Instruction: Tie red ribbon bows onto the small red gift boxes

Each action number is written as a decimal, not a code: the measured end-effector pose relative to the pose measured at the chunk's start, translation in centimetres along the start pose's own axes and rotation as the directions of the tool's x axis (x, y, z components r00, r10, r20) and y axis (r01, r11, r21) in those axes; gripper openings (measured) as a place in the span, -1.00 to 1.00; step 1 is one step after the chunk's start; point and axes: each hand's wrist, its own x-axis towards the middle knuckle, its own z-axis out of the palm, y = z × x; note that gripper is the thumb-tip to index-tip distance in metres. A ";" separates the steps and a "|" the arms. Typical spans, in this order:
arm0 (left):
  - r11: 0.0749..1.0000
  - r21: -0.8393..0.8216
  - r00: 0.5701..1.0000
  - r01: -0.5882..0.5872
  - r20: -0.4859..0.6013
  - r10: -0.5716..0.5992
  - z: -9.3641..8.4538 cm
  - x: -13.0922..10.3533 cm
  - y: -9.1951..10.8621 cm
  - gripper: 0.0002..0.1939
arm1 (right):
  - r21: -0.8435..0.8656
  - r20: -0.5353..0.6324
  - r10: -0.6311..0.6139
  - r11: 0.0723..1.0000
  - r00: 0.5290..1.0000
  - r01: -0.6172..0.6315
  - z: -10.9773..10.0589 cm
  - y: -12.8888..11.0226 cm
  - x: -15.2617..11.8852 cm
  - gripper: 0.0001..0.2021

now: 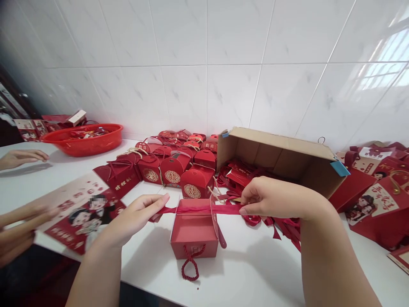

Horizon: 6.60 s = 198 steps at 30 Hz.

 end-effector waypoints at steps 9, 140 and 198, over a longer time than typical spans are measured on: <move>0.994 -0.050 0.993 -0.100 -0.063 0.097 -0.5 -0.3 0.4 -0.53 | -0.032 -0.138 0.029 0.999 0.990 -0.034 -0.5 1.0 -1.5 -0.62; 0.757 -0.130 0.754 -0.640 -0.292 0.588 1.7 5.3 13.1 -0.86 | 0.217 -0.971 0.037 0.561 0.238 0.799 0.1 -1.8 0.3 -0.86; 0.573 0.112 0.455 -0.812 -0.494 0.741 2.3 5.2 12.8 -0.84 | 0.171 -0.960 -0.100 0.536 0.263 0.827 0.8 -1.6 1.3 -0.79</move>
